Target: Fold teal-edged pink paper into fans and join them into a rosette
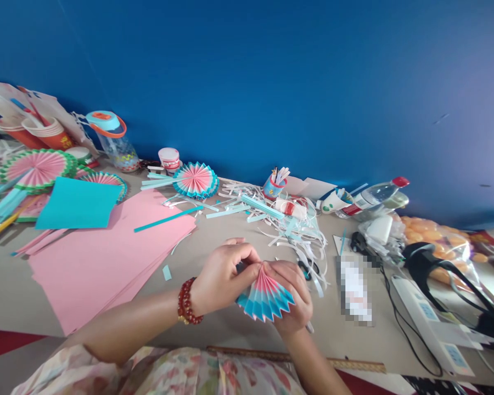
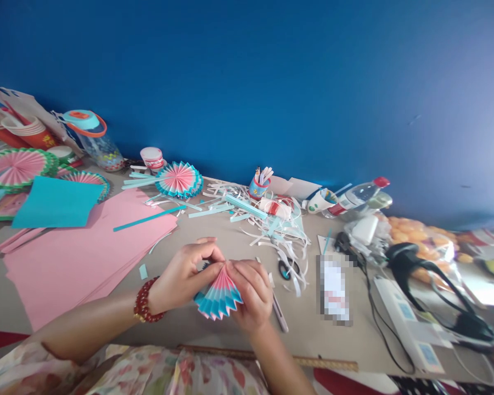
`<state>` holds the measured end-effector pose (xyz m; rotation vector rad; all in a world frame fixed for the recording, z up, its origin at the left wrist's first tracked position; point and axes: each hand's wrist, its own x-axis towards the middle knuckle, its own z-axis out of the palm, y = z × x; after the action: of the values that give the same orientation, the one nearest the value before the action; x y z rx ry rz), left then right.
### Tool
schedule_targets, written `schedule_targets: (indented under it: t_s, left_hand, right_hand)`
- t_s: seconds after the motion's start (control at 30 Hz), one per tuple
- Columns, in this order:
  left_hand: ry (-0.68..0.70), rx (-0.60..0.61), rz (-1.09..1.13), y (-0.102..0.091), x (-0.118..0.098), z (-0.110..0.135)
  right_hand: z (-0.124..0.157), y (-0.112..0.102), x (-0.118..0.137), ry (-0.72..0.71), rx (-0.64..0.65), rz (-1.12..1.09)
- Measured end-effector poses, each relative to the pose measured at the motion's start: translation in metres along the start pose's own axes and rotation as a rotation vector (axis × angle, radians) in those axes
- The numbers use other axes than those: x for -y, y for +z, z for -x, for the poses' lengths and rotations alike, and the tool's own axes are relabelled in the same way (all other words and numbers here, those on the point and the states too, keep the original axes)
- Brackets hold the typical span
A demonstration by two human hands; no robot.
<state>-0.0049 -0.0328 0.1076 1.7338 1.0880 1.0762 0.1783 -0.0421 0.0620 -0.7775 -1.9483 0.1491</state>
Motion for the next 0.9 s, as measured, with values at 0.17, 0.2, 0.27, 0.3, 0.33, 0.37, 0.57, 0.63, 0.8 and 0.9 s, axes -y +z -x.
schedule_targets:
  t_s: [0.17, 0.2, 0.27, 0.3, 0.33, 0.37, 0.57, 0.63, 0.8, 0.9]
  left_hand:
    - [-0.13, -0.008, 0.128, 0.002, 0.002, 0.0]
    - [-0.161, -0.001, 0.164, 0.002, 0.001, 0.0]
    - [-0.217, 0.021, 0.241, 0.003, 0.001, 0.0]
    - [-0.242, 0.037, 0.278, 0.003, 0.001, 0.001]
    - [-0.262, 0.053, 0.312, 0.003, 0.002, 0.001]
    - [-0.276, 0.065, 0.341, 0.003, 0.003, 0.001]
    - [-0.33, 0.095, 0.455, 0.008, 0.014, 0.0]
    - [-0.283, 0.111, 0.383, 0.006, 0.016, -0.002]
    - [-0.065, 0.185, 0.116, 0.0, 0.009, -0.004]
    - [0.027, 0.186, 0.009, -0.002, 0.004, -0.002]
  right_hand:
    - [-0.005, -0.008, 0.0, -0.095, 0.101, 0.042]
    - [-0.006, -0.009, 0.001, -0.103, 0.116, 0.056]
    - [-0.006, -0.013, 0.002, -0.115, 0.146, 0.089]
    - [-0.006, -0.014, 0.002, -0.121, 0.162, 0.107]
    - [-0.004, -0.015, 0.002, -0.127, 0.178, 0.122]
    - [-0.003, -0.016, 0.002, -0.131, 0.195, 0.133]
    - [0.006, -0.014, 0.001, -0.087, 0.198, 0.106]
    - [0.003, -0.017, 0.003, -0.036, 0.21, 0.057]
    - [-0.017, -0.034, 0.004, 0.2, 0.261, -0.204]
    - [-0.027, -0.038, 0.003, 0.283, 0.259, -0.264]
